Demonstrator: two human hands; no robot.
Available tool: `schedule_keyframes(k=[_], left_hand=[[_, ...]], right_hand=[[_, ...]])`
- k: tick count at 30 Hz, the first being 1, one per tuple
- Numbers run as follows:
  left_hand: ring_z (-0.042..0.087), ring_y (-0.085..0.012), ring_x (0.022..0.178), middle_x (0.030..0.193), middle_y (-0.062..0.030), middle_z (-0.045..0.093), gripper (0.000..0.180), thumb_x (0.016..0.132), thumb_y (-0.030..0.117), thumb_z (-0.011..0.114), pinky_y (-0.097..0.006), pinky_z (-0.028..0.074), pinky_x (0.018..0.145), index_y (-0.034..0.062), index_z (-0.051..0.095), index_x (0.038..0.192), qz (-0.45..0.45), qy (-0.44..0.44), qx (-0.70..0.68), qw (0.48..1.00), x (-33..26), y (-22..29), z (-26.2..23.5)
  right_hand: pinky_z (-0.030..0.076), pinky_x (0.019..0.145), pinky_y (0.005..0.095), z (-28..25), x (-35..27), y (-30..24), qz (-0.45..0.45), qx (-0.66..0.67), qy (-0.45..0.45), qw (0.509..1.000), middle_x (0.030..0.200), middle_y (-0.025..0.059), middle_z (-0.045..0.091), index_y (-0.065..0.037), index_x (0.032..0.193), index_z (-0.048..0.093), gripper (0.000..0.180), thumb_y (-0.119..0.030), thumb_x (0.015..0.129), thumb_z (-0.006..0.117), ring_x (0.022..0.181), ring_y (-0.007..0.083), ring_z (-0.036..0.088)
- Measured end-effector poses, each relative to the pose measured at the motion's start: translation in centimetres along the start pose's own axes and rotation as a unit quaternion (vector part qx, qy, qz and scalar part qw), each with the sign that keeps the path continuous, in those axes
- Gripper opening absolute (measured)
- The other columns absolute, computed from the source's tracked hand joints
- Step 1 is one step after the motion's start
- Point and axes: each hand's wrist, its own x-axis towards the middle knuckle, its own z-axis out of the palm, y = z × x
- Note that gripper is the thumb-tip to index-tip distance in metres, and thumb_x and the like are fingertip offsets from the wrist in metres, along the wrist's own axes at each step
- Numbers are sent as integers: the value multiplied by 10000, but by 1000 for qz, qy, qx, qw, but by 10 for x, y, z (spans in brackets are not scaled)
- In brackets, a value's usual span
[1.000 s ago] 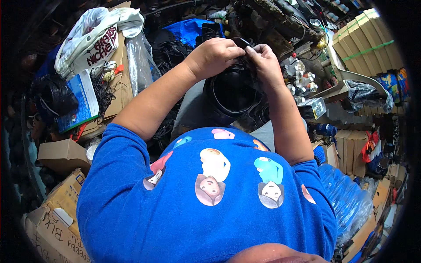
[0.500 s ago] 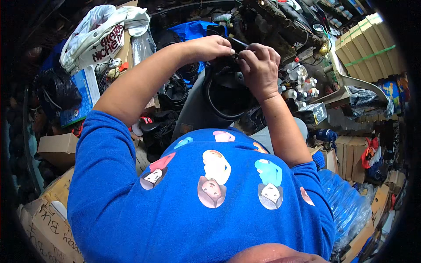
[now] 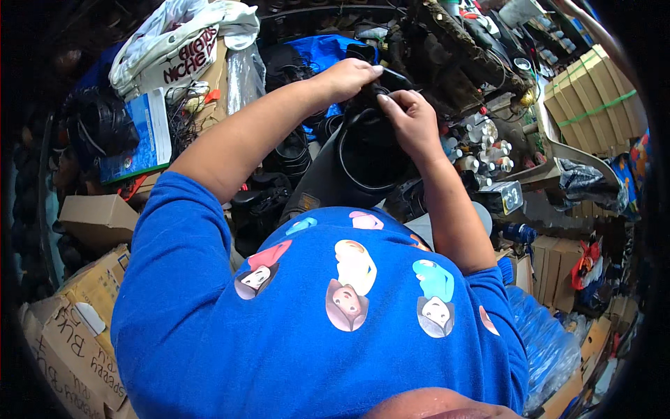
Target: The recorder is lacing and inspecting several pairs of black leather boots in a workshop.
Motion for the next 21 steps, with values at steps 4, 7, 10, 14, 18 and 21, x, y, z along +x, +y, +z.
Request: schedule_keyframes(k=[4,7,10,14,18,21], left_hand=[[537,-150,701,751,-71,606,319,886,314,525,-313,444,662,12,614,940,138,43,178,973,4,-7,-2],[599,-304,782,831,-183,613,242,861,268,540,-378,457,695,39,606,901,167,73,293,938,3,-10,6],[579,-383,810,824,-200,600,233,844,274,541,-430,454,694,50,594,872,220,91,298,925,9,-30,10],[579,-388,799,784,-202,600,247,848,294,527,-452,451,698,58,598,837,273,90,331,899,7,-16,17],[582,-391,776,764,-190,603,242,853,286,531,-448,458,677,51,571,810,288,117,358,880,-7,-9,15],[581,-391,778,764,-201,598,233,851,281,537,-451,458,674,53,571,823,280,111,352,886,-2,-21,5]], right_hand=[[442,685,337,-7,4,2,60,83,-83,991,791,154,590,3,817,626,298,-294,808,612,756,264,577],[439,679,383,-17,-7,-15,-48,-131,-79,987,780,142,573,-28,815,619,297,-319,833,563,790,322,564],[371,737,412,-15,-17,-30,-179,-349,-46,919,812,91,585,-83,767,619,235,-286,852,538,849,277,550],[415,711,303,-24,-2,-15,3,-105,-123,987,820,97,623,-47,908,638,220,-230,890,517,764,197,576],[383,635,200,-32,-1,-25,146,253,-178,939,775,-19,578,12,879,612,256,-221,914,513,704,28,485],[314,561,210,-26,-6,0,46,31,-200,978,648,-51,421,-7,756,547,277,-231,915,517,633,47,350]])
